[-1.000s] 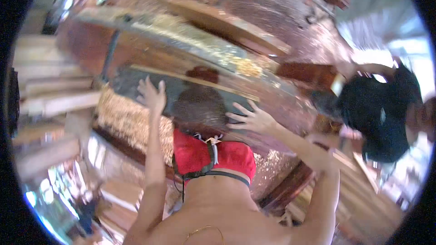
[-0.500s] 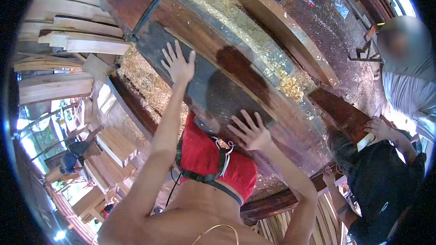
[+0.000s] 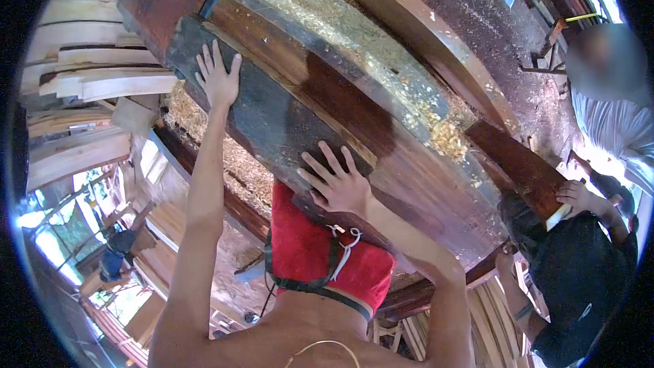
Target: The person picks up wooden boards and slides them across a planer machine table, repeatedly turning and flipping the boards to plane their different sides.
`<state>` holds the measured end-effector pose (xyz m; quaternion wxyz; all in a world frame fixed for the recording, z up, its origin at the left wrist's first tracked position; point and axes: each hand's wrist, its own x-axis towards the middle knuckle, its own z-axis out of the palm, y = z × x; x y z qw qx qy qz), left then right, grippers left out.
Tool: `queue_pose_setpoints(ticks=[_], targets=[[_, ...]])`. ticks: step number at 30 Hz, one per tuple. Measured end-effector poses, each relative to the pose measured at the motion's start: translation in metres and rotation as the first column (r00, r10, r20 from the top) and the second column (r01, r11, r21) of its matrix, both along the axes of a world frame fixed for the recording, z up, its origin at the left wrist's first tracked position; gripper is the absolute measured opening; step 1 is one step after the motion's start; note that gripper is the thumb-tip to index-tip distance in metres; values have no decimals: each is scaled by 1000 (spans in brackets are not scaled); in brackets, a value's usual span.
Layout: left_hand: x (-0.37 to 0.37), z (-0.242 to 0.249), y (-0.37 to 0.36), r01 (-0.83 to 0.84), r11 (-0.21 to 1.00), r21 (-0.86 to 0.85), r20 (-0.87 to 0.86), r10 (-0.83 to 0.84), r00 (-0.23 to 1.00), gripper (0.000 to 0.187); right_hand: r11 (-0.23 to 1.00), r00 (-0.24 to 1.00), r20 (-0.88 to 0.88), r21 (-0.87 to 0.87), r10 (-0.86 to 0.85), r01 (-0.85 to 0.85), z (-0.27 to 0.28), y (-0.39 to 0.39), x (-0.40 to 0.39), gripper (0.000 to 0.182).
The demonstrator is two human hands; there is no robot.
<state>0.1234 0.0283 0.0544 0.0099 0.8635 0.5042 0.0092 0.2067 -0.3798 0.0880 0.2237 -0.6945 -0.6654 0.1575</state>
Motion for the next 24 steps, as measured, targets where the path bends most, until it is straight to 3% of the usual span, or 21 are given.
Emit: queue_pose_setpoints(ticks=[2,4,5,7,8,9,11,13,15,17,18,21,22,24], targets=[[-4,-6,26,50,992,116,32,-54,998,85,998,999,30,60,-20,19,-12,24,-10,74],[-6,12,47,202,952,228,-157,-169,973,77,992,995,-94,-125,21,-33,0,51,-8,74],[-10,10,53,248,932,263,-119,-223,967,72,997,987,-159,-65,36,-47,-7,58,-9,76],[-16,8,85,310,938,155,-37,-309,951,73,997,971,-239,75,29,-11,-25,75,-12,77],[-27,-18,113,194,960,201,-37,-191,981,78,985,965,-260,174,36,10,-33,83,-15,77],[-36,-25,137,260,935,241,-39,-258,965,83,962,977,-212,269,16,43,-43,93,-21,76],[-37,-33,173,169,946,277,-150,-131,980,84,929,986,-161,360,-31,88,-44,121,-19,67],[-56,-42,190,141,954,265,-152,-103,983,83,944,996,-85,325,-32,58,-44,154,-15,67],[-84,-54,213,134,939,317,338,-244,909,82,937,999,0,348,-43,40,-47,186,-19,67],[-98,-24,126,-153,983,100,685,44,727,77,951,998,-34,301,-61,68,-51,217,-23,68],[-117,-21,86,-366,905,-217,703,405,585,80,962,995,-77,263,-58,76,-52,242,-29,69],[-155,-82,5,-370,809,-457,709,583,398,73,975,990,-140,218,-14,45,-35,288,-11,59],[-150,-101,-11,-340,789,-511,708,611,355,71,988,994,-112,154,6,11,-24,303,-6,59],[-146,-126,-29,-250,794,-553,745,607,277,67,976,998,32,209,-62,54,-31,331,-15,62]])
